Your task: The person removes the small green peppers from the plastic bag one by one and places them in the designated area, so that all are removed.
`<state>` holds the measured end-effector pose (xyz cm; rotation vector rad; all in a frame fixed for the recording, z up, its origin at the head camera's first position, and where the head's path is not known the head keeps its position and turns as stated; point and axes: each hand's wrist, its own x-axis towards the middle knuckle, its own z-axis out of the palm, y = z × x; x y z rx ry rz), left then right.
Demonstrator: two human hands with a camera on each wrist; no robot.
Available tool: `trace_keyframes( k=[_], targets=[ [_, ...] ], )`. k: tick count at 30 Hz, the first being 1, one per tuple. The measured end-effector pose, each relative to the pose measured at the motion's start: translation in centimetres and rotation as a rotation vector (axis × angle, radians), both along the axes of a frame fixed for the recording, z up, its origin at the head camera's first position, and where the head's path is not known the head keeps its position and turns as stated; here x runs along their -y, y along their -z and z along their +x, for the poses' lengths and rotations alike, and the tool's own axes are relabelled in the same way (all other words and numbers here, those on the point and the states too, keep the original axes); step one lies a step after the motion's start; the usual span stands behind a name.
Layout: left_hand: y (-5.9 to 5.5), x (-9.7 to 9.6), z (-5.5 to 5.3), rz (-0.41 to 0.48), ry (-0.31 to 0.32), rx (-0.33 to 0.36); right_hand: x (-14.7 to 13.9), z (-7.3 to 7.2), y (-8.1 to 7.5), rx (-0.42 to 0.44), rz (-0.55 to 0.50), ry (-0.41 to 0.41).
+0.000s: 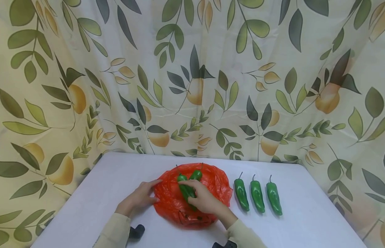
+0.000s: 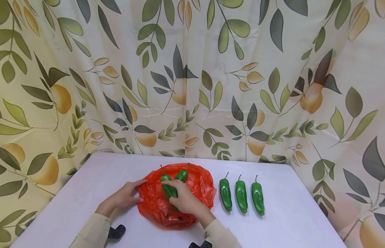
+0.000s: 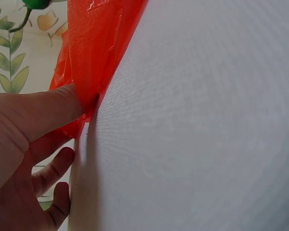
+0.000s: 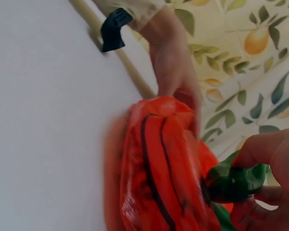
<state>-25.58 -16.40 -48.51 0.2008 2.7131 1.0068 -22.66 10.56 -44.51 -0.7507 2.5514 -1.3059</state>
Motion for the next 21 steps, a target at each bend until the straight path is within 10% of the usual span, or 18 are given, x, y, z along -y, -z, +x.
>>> trace_keyframes(
  k=[21],
  targets=[
    [0.0, 0.1, 0.1, 0.027, 0.039, -0.038, -3.8, 1.8, -1.1, 0.015, -0.096, 0.14]
  ],
)
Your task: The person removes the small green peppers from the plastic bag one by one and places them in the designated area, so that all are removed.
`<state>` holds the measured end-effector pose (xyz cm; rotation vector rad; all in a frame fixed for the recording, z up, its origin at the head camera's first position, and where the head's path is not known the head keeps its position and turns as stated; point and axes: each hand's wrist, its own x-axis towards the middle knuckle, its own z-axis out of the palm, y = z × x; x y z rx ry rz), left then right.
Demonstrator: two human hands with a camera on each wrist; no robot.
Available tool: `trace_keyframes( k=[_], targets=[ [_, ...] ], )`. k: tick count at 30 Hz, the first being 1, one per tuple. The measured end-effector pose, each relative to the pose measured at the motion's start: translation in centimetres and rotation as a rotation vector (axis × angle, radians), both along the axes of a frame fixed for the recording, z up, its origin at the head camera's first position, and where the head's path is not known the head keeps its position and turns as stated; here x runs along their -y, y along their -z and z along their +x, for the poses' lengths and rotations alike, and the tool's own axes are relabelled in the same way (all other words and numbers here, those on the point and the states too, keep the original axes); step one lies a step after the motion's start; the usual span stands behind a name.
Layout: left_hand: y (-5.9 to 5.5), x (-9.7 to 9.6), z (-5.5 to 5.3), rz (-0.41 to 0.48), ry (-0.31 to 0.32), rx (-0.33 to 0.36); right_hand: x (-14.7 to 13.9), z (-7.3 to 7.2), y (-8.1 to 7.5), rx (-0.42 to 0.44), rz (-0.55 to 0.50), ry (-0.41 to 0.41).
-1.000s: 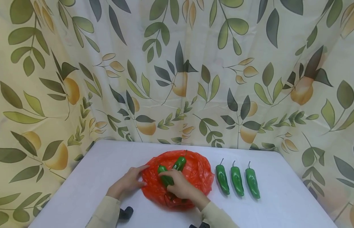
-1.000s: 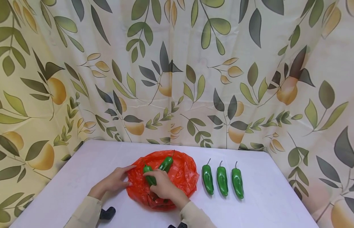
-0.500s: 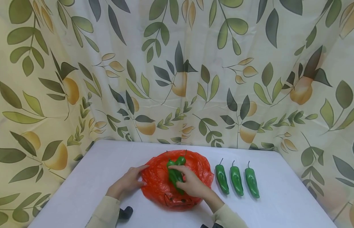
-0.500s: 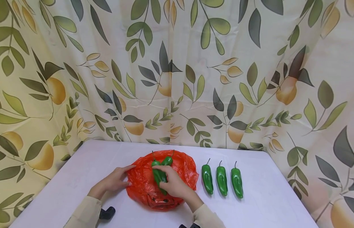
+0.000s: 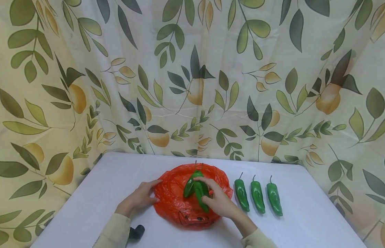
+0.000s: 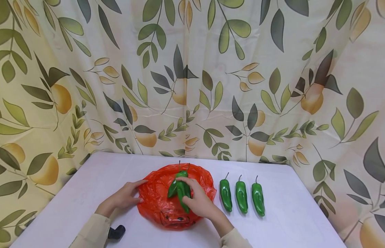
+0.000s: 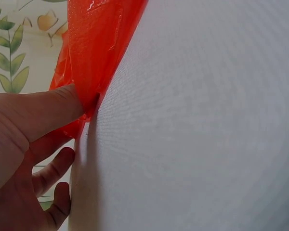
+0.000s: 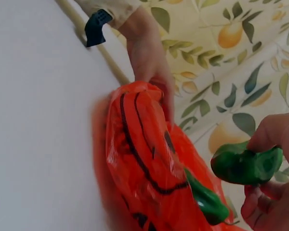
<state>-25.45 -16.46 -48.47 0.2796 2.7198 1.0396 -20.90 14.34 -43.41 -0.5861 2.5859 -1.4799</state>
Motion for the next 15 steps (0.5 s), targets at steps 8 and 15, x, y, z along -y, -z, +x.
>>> trace_keyframes(
  k=[8, 15],
  targets=[
    [-0.2, -0.2, 0.1, 0.005, -0.012, 0.016, -1.3, 0.5, 0.1, -0.016, -0.008, 0.051],
    [-0.1, -0.1, 0.1, 0.007, -0.009, 0.014, -2.9, 0.9, -0.2, -0.025, 0.016, 0.078]
  ],
)
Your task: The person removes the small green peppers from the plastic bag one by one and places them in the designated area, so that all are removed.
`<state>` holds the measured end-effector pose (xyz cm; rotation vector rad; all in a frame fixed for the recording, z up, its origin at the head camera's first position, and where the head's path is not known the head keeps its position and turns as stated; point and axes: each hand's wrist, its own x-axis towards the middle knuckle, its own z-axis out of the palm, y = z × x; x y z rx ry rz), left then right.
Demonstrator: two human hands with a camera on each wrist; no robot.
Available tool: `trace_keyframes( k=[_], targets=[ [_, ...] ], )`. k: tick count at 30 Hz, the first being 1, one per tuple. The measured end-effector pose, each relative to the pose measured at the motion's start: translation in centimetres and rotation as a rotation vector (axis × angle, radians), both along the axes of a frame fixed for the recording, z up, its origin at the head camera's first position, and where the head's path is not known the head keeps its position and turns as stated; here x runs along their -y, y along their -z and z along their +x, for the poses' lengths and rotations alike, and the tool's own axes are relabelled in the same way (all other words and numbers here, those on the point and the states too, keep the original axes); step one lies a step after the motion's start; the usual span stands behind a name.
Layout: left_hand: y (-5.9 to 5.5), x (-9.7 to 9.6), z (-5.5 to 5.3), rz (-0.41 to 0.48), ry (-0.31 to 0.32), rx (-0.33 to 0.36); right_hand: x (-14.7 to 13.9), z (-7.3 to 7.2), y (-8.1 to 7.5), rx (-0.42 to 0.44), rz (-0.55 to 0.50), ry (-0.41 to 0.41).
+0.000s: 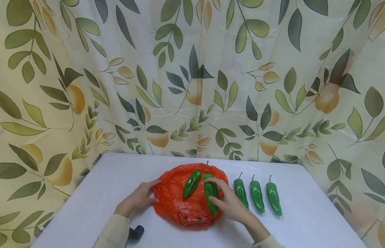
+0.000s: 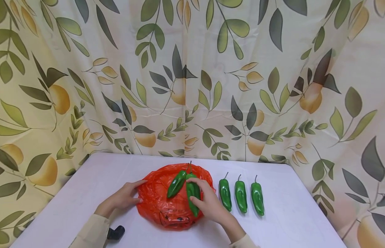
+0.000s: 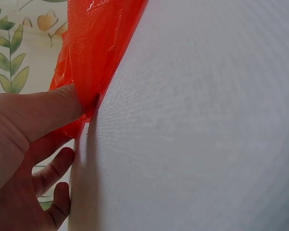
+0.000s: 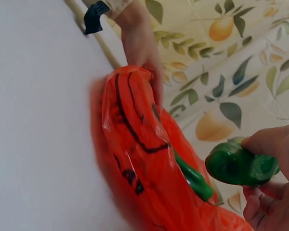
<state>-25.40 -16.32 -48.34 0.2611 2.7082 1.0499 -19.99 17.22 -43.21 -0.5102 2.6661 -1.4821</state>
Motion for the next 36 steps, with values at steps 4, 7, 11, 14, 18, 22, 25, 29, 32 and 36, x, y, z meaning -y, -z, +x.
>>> trace_keyframes(
  k=[4, 7, 11, 14, 18, 22, 25, 29, 32, 36],
  targets=[
    [0.0, 0.0, 0.0, -0.005, 0.001, -0.005, -0.7, 0.3, -0.2, 0.002, 0.009, 0.04],
    [0.0, 0.0, 0.0, -0.008, 0.002, -0.005, -1.3, 0.5, -0.2, 0.011, 0.016, 0.075],
    [0.1, 0.0, 0.1, -0.007, -0.003, 0.006, -2.1, 0.6, -0.2, 0.005, 0.04, 0.08],
    [0.1, 0.1, 0.1, -0.005, 0.0, 0.009, -2.8, 0.6, -0.3, 0.003, 0.052, 0.062],
    [0.1, 0.1, 0.1, 0.002, -0.009, 0.018, -3.7, 0.7, -0.7, -0.008, 0.038, 0.049],
    [0.1, 0.1, 0.0, -0.003, -0.022, 0.029, -4.6, 0.8, -1.3, -0.032, 0.046, 0.068],
    [0.1, 0.1, -0.1, -0.003, -0.02, 0.029, -5.4, 0.9, -1.9, -0.043, 0.062, 0.092],
    [0.0, 0.1, -0.2, -0.005, -0.017, 0.029, -6.9, 1.0, -2.6, -0.041, 0.071, 0.13],
    [0.0, 0.1, -0.2, -0.003, -0.015, 0.027, -8.1, 1.1, -3.1, -0.032, 0.085, 0.158],
    [0.0, 0.1, 0.0, 0.013, -0.025, 0.033, -9.4, 1.0, -3.4, -0.022, 0.101, 0.179]
  ],
)
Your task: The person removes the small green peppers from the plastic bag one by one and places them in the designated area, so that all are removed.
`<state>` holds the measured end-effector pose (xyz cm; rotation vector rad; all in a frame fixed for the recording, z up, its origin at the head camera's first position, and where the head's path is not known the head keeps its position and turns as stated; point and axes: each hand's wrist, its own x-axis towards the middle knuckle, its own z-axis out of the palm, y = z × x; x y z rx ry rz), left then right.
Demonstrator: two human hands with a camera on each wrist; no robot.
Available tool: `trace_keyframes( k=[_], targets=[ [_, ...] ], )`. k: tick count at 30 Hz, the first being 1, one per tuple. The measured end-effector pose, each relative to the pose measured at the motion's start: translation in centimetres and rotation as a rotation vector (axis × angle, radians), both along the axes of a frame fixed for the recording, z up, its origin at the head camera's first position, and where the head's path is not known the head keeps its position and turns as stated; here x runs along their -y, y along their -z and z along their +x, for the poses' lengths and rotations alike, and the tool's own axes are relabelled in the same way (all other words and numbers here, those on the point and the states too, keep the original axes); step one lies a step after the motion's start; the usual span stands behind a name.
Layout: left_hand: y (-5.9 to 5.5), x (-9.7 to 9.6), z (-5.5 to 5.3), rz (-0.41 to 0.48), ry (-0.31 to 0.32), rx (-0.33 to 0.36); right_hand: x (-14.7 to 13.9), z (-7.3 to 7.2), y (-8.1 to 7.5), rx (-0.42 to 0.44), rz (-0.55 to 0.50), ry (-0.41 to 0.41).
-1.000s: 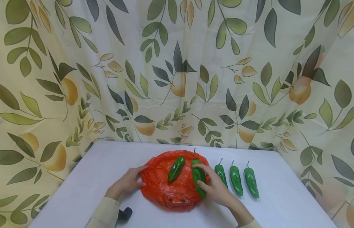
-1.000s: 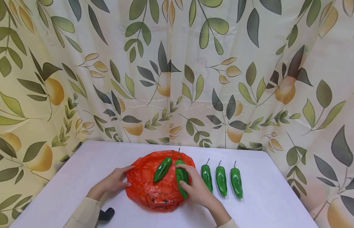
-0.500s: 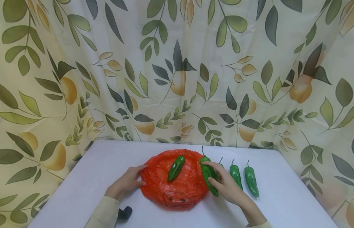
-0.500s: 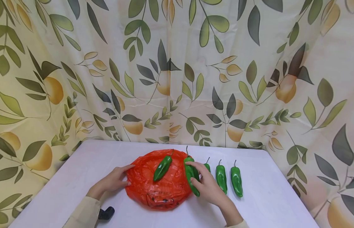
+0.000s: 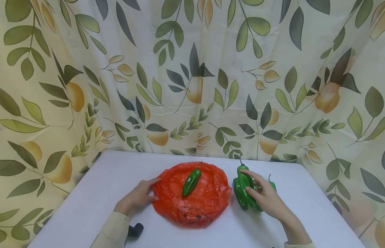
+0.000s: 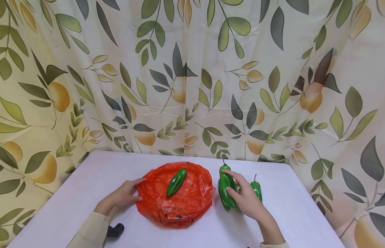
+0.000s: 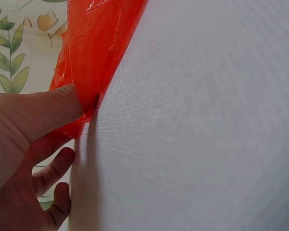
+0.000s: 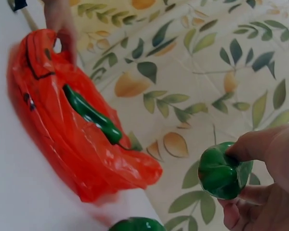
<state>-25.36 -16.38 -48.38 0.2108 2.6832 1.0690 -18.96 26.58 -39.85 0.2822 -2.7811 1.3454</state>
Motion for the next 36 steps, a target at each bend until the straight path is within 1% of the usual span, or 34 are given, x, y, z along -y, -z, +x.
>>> trace_keyframes(
  k=[4, 11, 16, 23, 29, 36],
  targets=[
    [0.0, 0.1, 0.0, -0.004, -0.002, -0.002, -1.2, -0.1, -0.1, 0.001, 0.024, 0.015],
    [0.1, 0.2, -0.1, -0.031, 0.007, -0.015, -3.4, -0.4, -0.1, -0.044, 0.065, 0.029],
    [0.2, 0.2, -0.2, -0.043, 0.01, -0.018, -5.0, -0.4, -0.1, -0.046, 0.081, 0.036],
    [0.0, 0.1, -0.1, -0.105, -0.007, -0.019, -6.7, -0.7, 0.3, -0.017, 0.108, 0.057],
    [-0.2, 0.0, 0.0, -0.115, -0.009, -0.025, -8.1, -1.0, 1.2, 0.009, 0.117, 0.094],
    [0.0, 0.0, 0.0, -0.11, -0.001, -0.029, -9.4, -1.2, 2.1, 0.068, 0.128, 0.136]
  ],
)
